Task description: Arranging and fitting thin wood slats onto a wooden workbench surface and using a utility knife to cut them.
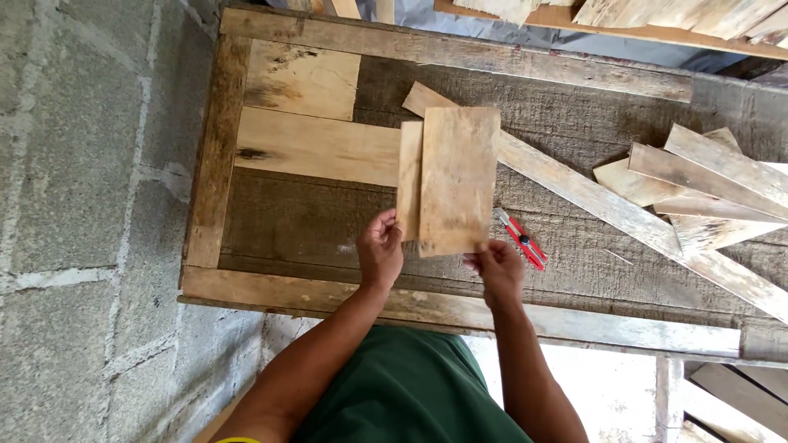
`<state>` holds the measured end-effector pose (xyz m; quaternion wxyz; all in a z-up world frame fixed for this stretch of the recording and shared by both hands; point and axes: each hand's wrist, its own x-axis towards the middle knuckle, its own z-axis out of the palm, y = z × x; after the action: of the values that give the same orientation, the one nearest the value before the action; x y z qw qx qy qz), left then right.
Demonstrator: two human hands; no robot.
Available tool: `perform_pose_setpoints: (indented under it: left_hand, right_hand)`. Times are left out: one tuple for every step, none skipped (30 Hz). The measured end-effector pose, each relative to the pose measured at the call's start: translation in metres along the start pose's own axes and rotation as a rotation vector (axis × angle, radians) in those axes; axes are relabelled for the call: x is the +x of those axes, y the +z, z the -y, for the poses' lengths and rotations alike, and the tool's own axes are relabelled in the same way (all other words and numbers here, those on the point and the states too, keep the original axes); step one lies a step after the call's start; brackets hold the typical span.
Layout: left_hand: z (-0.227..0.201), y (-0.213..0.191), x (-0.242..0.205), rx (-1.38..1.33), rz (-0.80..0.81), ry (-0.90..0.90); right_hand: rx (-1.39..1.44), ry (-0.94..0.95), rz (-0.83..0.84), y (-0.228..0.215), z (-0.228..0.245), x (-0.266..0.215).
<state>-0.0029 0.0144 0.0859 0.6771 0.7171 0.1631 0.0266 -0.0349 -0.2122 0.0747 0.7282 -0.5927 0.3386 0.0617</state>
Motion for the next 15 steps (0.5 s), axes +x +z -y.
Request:
perform_pose_setpoints:
  left_hand:
    - [0.010, -0.001, 0.006, 0.000, -0.001, 0.001]
    - [0.021, -0.001, 0.011, -0.055, -0.055, -0.019]
    - [0.031, -0.001, 0.016, -0.110, -0.109, -0.039]
    - [0.044, -0.004, 0.021, -0.108, -0.110, -0.041]
    - [0.057, -0.007, 0.025, -0.227, -0.101, -0.035]
    - [0.071, -0.010, 0.030, -0.347, -0.089, -0.028]
    - [0.071, -0.012, 0.031, -0.346, -0.089, -0.029]
    - [0.072, -0.014, 0.031, -0.362, -0.092, -0.070]
    - [0.073, -0.017, 0.032, -0.378, -0.095, -0.110]
    - [0.070, -0.019, 0.031, -0.377, -0.096, -0.111]
    - [0.068, -0.021, 0.031, -0.387, -0.091, -0.187]
    - [0.066, -0.023, 0.029, -0.397, -0.087, -0.264]
    - [0.070, -0.024, 0.029, -0.396, -0.089, -0.265]
    - [0.074, -0.025, 0.029, -0.384, -0.087, -0.241]
    - [0.078, -0.026, 0.028, -0.372, -0.086, -0.216]
  right_hand:
    - [0.000, -0.001, 0.001, -0.016, -0.009, 0.012]
    - [0.148, -0.046, -0.003, -0.032, -0.019, 0.024]
    - [0.297, -0.092, -0.006, -0.048, -0.028, 0.037]
    - [0.296, -0.089, -0.006, -0.058, -0.020, 0.042]
    - [0.387, -0.048, -0.124, -0.068, -0.013, 0.047]
    - [0.478, -0.010, -0.244, -0.077, -0.005, 0.053]
    - [0.479, -0.009, -0.246, -0.096, -0.012, 0.070]
    - [0.531, -0.026, -0.276, -0.114, -0.019, 0.088]
    - [0.584, -0.043, -0.307, -0.132, -0.026, 0.106]
    - [0.584, -0.042, -0.306, -0.144, -0.031, 0.119]
    - [0.615, -0.055, -0.324, -0.156, -0.036, 0.133]
    - [0.646, -0.068, -0.342, -0.169, -0.042, 0.146]
    - [0.644, -0.066, -0.342, -0.170, -0.040, 0.147]
    - [0.669, -0.068, -0.377, -0.170, -0.038, 0.150]
    - [0.694, -0.070, -0.412, -0.170, -0.036, 0.152]
